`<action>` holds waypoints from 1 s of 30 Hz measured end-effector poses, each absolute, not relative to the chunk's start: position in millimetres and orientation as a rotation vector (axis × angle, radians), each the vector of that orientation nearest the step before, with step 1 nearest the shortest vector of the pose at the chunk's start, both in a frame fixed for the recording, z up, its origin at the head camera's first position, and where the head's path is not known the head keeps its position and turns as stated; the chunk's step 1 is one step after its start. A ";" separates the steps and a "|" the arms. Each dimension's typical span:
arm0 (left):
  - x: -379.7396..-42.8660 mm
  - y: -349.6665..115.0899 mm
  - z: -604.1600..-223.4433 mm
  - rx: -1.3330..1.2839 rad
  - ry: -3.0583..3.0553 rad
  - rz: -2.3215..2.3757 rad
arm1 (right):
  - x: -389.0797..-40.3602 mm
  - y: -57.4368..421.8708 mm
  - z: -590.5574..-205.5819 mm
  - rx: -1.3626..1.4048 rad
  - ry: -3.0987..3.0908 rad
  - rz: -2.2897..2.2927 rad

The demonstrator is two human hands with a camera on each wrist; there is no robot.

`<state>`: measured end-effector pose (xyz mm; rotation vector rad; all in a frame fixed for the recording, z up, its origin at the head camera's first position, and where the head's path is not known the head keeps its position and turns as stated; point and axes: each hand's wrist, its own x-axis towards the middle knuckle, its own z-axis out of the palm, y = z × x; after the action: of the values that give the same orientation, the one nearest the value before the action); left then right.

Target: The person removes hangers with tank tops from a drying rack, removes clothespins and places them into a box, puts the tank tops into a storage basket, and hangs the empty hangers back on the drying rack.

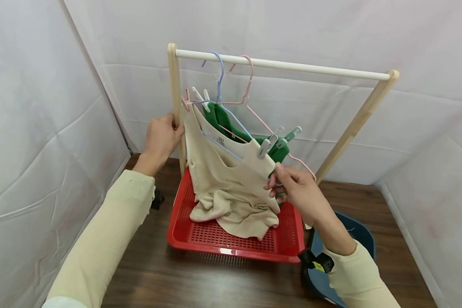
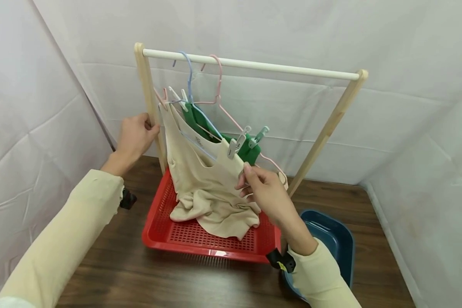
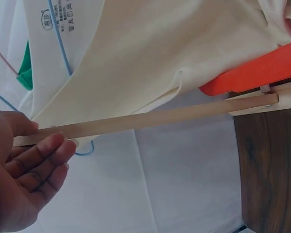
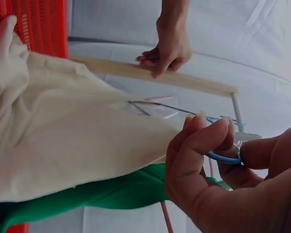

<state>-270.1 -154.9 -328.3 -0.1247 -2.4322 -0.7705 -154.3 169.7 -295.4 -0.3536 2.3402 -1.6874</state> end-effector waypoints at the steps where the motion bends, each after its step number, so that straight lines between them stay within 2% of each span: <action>1: -270.3 -154.5 -327.8 -0.119 -2.435 -0.772 | -154.0 169.6 -295.6 -0.357 2.332 -1.698; 18: -269.5 -149.8 -320.9 -0.017 -2.521 -0.852 | -150.9 175.3 -293.3 -0.257 2.142 -2.030; 30: -272.3 -148.6 -324.3 0.000 -2.541 -0.781 | -149.4 181.4 -287.4 -0.360 2.115 -2.070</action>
<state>-272.3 -148.6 -324.3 -0.0005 -2.5407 -0.7809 -149.4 181.4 -287.4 -0.3596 2.1149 -2.0704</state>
